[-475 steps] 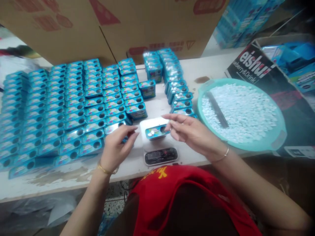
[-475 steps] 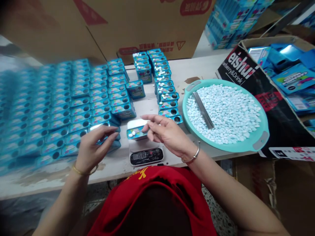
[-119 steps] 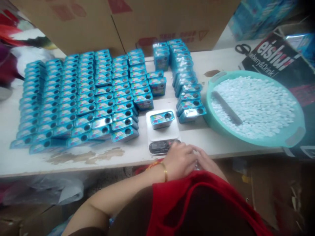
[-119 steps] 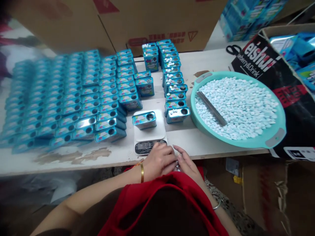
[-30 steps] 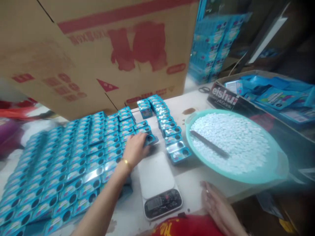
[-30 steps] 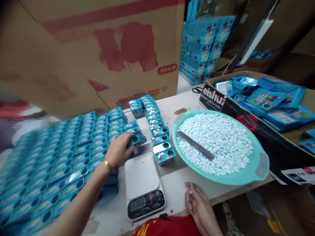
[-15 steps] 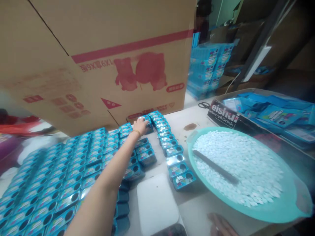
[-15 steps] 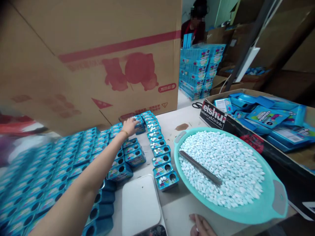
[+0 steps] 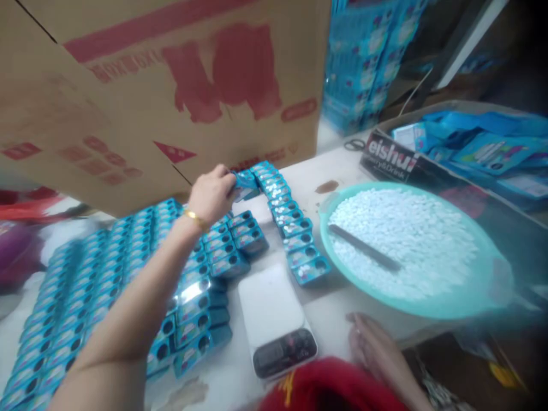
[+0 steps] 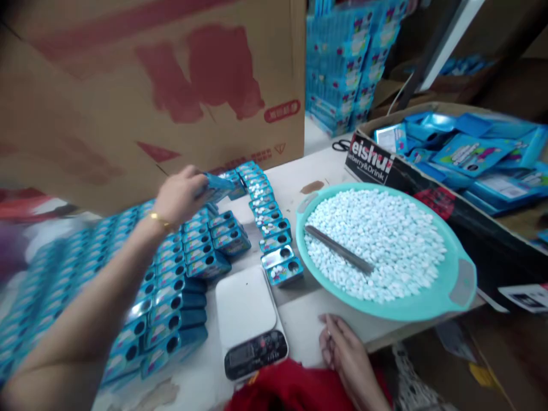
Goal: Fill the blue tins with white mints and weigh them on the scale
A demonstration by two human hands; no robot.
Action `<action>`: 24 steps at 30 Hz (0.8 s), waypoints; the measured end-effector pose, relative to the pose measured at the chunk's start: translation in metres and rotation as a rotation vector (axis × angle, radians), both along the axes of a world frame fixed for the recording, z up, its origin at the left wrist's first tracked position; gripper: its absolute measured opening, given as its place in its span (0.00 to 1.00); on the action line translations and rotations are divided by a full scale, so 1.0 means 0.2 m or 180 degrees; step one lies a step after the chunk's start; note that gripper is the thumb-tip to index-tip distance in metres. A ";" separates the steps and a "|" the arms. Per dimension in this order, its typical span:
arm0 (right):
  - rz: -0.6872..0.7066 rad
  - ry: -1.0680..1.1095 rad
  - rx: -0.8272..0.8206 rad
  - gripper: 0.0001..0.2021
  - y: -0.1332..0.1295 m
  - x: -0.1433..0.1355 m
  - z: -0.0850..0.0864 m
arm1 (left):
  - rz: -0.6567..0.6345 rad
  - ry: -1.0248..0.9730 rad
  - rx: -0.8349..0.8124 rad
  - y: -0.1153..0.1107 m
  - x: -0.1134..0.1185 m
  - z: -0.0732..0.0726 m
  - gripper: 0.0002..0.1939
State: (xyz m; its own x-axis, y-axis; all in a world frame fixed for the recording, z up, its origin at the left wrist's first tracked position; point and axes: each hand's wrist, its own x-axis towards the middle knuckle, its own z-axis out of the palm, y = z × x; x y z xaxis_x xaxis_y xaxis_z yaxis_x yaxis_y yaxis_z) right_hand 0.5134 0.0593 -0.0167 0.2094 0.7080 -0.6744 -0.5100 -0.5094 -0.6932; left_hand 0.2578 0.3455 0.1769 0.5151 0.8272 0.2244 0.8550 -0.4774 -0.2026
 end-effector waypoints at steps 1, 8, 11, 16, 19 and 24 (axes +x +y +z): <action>-0.0023 0.0051 0.0006 0.24 0.00 0.00 0.00 | -0.0090 -0.0011 -0.0021 -0.12 0.00 0.05 0.11; 0.0162 0.0149 0.0299 0.18 -0.03 0.02 0.00 | -0.0379 0.0242 -0.1222 -0.79 0.09 -0.08 0.08; 0.0224 0.0082 0.0414 0.17 -0.04 0.01 0.00 | -0.0363 0.0300 -0.1481 -0.88 0.11 -0.22 0.08; 0.0890 -0.0572 0.0495 0.19 -0.06 0.04 0.18 | -0.0469 -0.0075 -0.1332 -0.91 0.07 -0.23 0.19; 0.1132 -0.1827 0.0681 0.17 -0.03 0.14 0.41 | -0.0421 -0.0540 -0.1023 -0.95 -0.02 -0.15 0.20; 0.0730 -0.4568 0.1287 0.13 0.17 0.44 0.58 | 0.0104 -0.1172 -0.0685 -1.06 -0.19 -0.07 0.14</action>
State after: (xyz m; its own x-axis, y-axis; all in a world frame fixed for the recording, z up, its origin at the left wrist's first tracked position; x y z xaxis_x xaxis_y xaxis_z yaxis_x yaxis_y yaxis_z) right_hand 0.6007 0.0935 0.1001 0.3650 0.8986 0.2434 0.7646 -0.1401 -0.6291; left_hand 0.2190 0.1335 0.1620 0.4055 0.8899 0.2088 0.8671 -0.4468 0.2203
